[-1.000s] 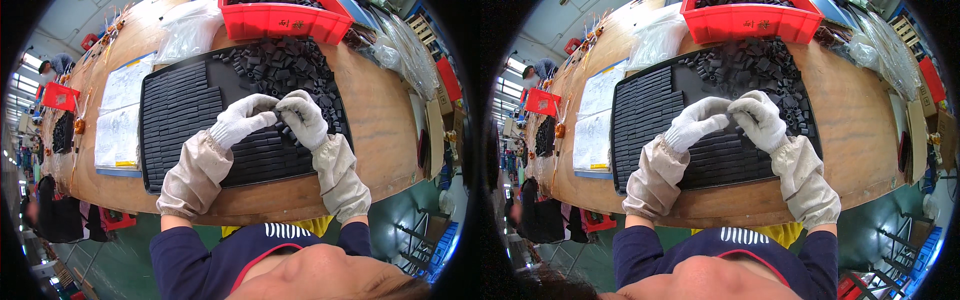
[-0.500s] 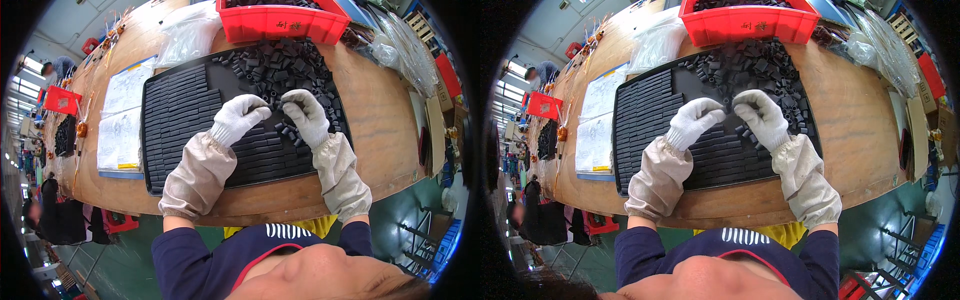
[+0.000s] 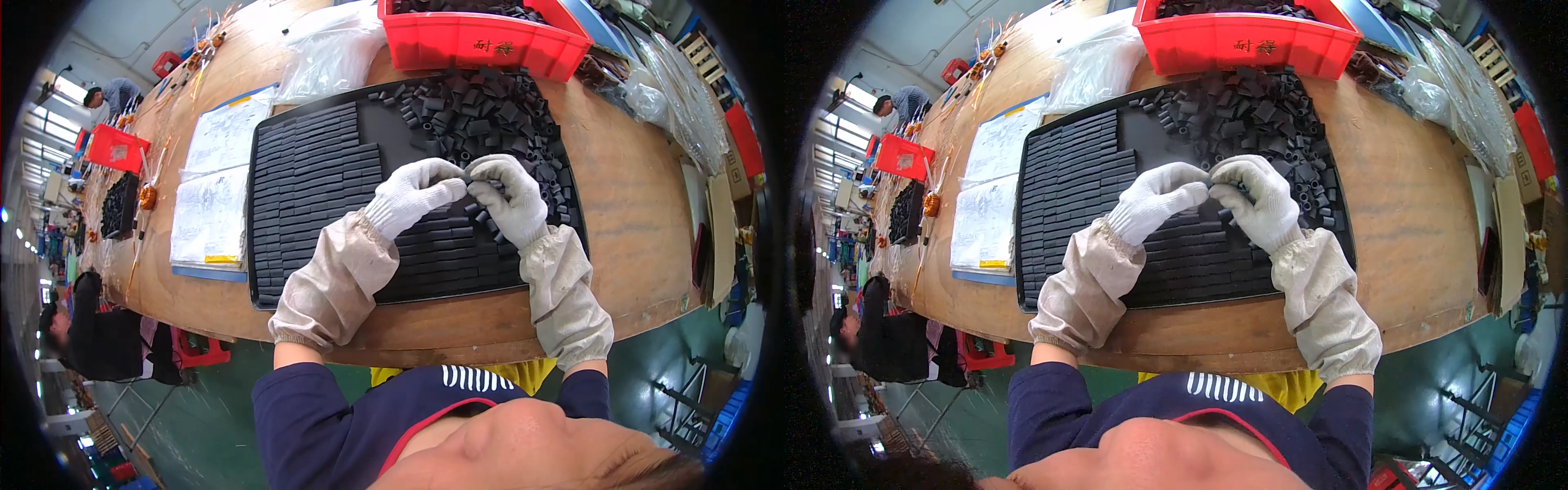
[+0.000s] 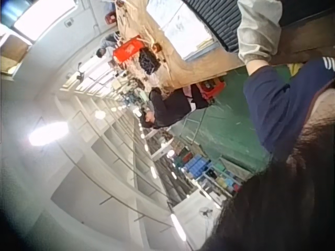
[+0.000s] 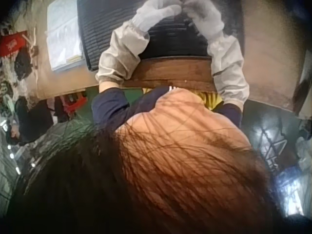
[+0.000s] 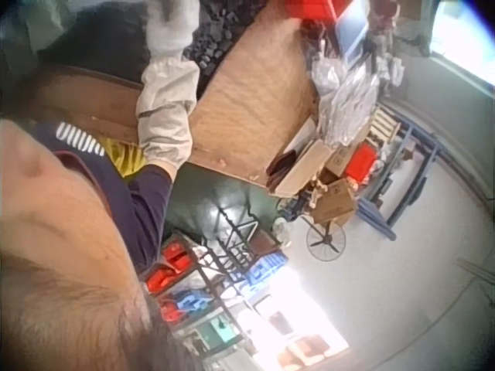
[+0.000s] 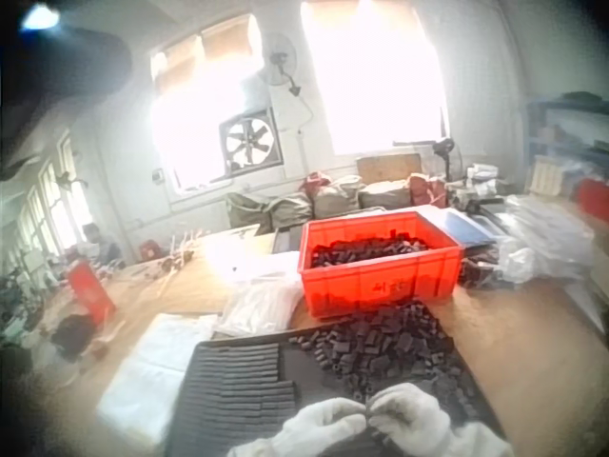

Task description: The person sits at a workbench and repeatedly picks up small black cylindrical components from a pile. They insert these components into longer black rods and place the assembled units into a black tray.

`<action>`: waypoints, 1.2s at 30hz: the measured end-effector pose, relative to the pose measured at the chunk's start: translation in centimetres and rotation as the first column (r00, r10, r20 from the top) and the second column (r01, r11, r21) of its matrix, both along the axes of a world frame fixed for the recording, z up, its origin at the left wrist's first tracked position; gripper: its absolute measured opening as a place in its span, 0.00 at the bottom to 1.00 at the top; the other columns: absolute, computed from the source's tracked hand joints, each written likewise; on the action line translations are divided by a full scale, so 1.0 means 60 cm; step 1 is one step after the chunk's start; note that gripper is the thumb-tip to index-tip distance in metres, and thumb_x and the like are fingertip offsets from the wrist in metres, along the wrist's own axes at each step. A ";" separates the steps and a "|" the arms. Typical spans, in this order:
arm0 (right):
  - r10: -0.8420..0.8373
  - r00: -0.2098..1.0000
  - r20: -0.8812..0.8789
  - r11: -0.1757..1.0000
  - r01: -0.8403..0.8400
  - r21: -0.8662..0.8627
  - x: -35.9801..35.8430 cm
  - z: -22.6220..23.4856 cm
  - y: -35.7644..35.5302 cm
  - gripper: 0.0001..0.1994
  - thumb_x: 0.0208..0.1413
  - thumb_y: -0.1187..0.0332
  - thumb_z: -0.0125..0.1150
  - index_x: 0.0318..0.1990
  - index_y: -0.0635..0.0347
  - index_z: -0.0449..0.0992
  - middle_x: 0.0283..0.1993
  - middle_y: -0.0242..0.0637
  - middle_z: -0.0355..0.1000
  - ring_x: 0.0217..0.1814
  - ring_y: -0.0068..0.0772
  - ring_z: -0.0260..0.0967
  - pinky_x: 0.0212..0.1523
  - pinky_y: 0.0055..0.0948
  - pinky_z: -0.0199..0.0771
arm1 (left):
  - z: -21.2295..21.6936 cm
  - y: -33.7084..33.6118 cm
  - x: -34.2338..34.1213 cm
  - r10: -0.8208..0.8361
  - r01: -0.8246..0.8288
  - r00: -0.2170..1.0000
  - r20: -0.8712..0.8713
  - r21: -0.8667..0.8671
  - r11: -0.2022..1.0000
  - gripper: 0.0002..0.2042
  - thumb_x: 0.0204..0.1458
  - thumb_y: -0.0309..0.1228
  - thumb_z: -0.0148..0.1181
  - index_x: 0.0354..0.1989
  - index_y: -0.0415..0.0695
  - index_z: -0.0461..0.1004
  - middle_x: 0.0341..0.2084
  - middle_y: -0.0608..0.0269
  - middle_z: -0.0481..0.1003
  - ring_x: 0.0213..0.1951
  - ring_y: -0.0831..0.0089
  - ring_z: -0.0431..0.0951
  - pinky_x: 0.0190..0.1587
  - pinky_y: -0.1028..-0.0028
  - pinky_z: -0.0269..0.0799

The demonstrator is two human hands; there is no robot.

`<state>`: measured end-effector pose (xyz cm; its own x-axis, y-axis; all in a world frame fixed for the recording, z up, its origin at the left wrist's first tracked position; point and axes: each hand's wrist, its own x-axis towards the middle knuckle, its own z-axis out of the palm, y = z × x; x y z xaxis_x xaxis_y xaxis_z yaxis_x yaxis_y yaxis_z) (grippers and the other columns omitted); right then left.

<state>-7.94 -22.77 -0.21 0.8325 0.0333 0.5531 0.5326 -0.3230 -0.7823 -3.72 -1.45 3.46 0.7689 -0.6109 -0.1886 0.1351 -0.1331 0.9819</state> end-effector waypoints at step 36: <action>-0.335 0.906 0.259 0.662 0.422 -0.620 0.001 0.022 -0.038 0.12 0.47 0.65 0.75 0.38 0.50 0.80 0.43 0.33 0.73 0.54 0.44 0.71 0.57 0.45 0.68 | -0.069 0.027 0.072 -0.242 -0.581 0.342 0.908 0.407 0.704 0.19 0.51 0.41 0.70 0.53 0.56 0.81 0.59 0.46 0.72 0.59 0.44 0.71 0.60 0.52 0.70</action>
